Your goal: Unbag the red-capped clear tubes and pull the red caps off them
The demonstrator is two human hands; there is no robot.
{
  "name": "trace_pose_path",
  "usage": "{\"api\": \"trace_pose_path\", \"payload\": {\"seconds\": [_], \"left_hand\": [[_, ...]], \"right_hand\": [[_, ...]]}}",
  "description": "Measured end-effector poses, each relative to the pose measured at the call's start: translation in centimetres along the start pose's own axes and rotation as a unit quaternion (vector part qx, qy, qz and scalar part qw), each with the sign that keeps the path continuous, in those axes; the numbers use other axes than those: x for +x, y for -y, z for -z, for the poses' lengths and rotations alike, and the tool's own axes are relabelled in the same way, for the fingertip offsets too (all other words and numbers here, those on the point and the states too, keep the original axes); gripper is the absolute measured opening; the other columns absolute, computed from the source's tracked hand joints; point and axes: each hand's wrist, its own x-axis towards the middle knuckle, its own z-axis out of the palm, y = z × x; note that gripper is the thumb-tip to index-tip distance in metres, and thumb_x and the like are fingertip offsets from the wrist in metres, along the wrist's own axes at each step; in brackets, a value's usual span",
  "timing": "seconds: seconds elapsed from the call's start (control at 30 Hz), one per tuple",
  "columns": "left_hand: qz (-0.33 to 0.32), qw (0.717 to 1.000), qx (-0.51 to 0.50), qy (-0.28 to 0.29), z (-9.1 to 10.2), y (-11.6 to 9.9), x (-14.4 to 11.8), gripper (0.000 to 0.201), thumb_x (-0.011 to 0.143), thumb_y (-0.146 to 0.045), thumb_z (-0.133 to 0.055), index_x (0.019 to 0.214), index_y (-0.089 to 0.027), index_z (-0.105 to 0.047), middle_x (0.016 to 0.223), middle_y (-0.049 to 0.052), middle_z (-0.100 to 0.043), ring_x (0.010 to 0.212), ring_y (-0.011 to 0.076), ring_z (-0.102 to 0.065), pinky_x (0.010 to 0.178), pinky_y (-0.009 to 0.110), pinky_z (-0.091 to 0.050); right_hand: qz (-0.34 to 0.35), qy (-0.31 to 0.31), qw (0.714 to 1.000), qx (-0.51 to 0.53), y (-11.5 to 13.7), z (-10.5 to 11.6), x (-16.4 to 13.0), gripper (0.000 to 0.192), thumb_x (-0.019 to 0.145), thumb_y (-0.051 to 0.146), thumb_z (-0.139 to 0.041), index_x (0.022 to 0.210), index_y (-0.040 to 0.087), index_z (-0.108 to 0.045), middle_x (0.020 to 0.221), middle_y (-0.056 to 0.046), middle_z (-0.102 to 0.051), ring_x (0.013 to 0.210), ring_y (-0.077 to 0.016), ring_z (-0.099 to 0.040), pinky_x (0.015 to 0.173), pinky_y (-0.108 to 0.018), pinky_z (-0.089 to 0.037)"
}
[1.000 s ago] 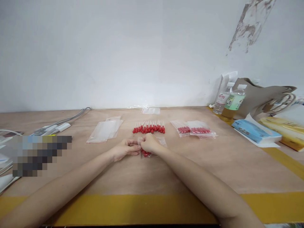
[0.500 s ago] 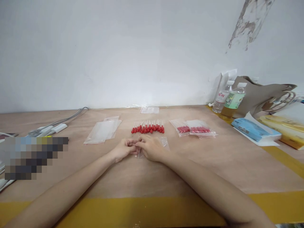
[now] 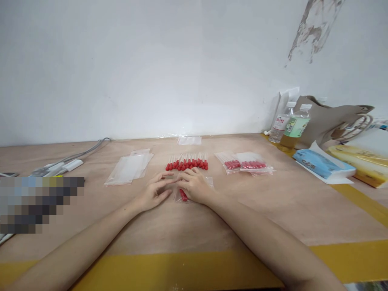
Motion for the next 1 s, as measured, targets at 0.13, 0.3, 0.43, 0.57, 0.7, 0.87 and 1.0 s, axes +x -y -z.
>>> {"api": "trace_pose_path", "payload": {"seconds": [0.13,0.3,0.43,0.57,0.7,0.87,1.0], "left_hand": [[-0.112,0.986,0.109,-0.060,-0.6,0.5,0.5,0.026,0.077,-0.014,-0.053,0.102,-0.019,-0.058,0.120,0.009,-0.047,0.117,0.0232,-0.037,0.094,0.044,-0.037],[-0.185,0.960,0.191,-0.087,-0.9,1.2,0.9,0.015,0.080,-0.013,-0.048,0.082,-0.019,-0.062,0.104,0.006,-0.057,0.107,0.0196,-0.044,0.086,0.038,-0.043],[-0.242,0.935,0.255,-0.043,-0.5,0.9,1.1,0.026,0.083,-0.008,-0.039,0.067,-0.017,-0.058,0.080,0.003,-0.061,0.092,0.0154,-0.052,0.080,0.031,-0.043],[-0.277,0.921,0.275,0.021,0.0,0.9,1.1,0.026,0.085,-0.009,-0.037,0.069,-0.015,-0.057,0.081,0.003,-0.063,0.095,0.0146,-0.053,0.081,0.030,-0.041],[-0.276,0.922,0.263,0.066,0.4,1.5,0.9,0.022,0.086,-0.009,-0.038,0.080,-0.016,-0.058,0.090,0.002,-0.065,0.099,0.0146,-0.053,0.083,0.030,-0.042],[-0.254,0.939,0.210,0.095,0.9,1.9,0.6,0.023,0.087,-0.011,-0.037,0.093,-0.015,-0.059,0.099,0.005,-0.064,0.103,0.0146,-0.053,0.087,0.028,-0.043],[-0.176,0.962,0.165,0.125,1.2,1.7,0.2,0.027,0.084,-0.012,-0.036,0.098,-0.016,-0.059,0.102,0.007,-0.062,0.095,0.0153,-0.057,0.084,0.027,-0.046]], "right_hand": [[-0.032,-0.026,0.999,0.008,0.4,-0.1,-0.1,0.020,0.082,0.015,-0.044,0.073,0.019,-0.062,0.081,-0.003,-0.058,0.072,-0.0130,-0.042,0.066,-0.029,-0.026],[-0.022,-0.019,1.000,0.001,0.7,0.0,-0.1,0.018,0.082,0.014,-0.045,0.079,0.021,-0.061,0.080,-0.002,-0.058,0.073,-0.0133,-0.042,0.068,-0.030,-0.027],[0.030,0.023,0.999,-0.027,0.6,0.3,0.0,0.019,0.083,0.013,-0.042,0.073,0.018,-0.057,0.080,-0.002,-0.058,0.077,-0.0138,-0.042,0.074,-0.033,-0.026],[0.088,0.072,0.993,-0.039,0.0,1.1,0.5,0.022,0.085,0.011,-0.036,0.075,0.018,-0.055,0.081,-0.001,-0.059,0.081,-0.0133,-0.043,0.081,-0.034,-0.026],[0.085,0.106,0.990,-0.036,-1.0,2.3,0.9,0.021,0.087,0.012,-0.034,0.085,0.018,-0.055,0.085,-0.002,-0.059,0.084,-0.0142,-0.045,0.080,-0.034,-0.028],[-0.018,0.109,0.992,0.059,-1.6,3.5,1.1,0.012,0.084,0.015,-0.040,0.084,0.017,-0.052,0.099,-0.006,-0.055,0.088,-0.0152,-0.048,0.076,-0.031,-0.035],[-0.099,0.083,0.980,0.149,-1.2,3.8,0.8,0.010,0.083,0.014,-0.041,0.088,0.017,-0.050,0.092,-0.006,-0.055,0.082,-0.0137,-0.051,0.071,-0.028,-0.040]]}}
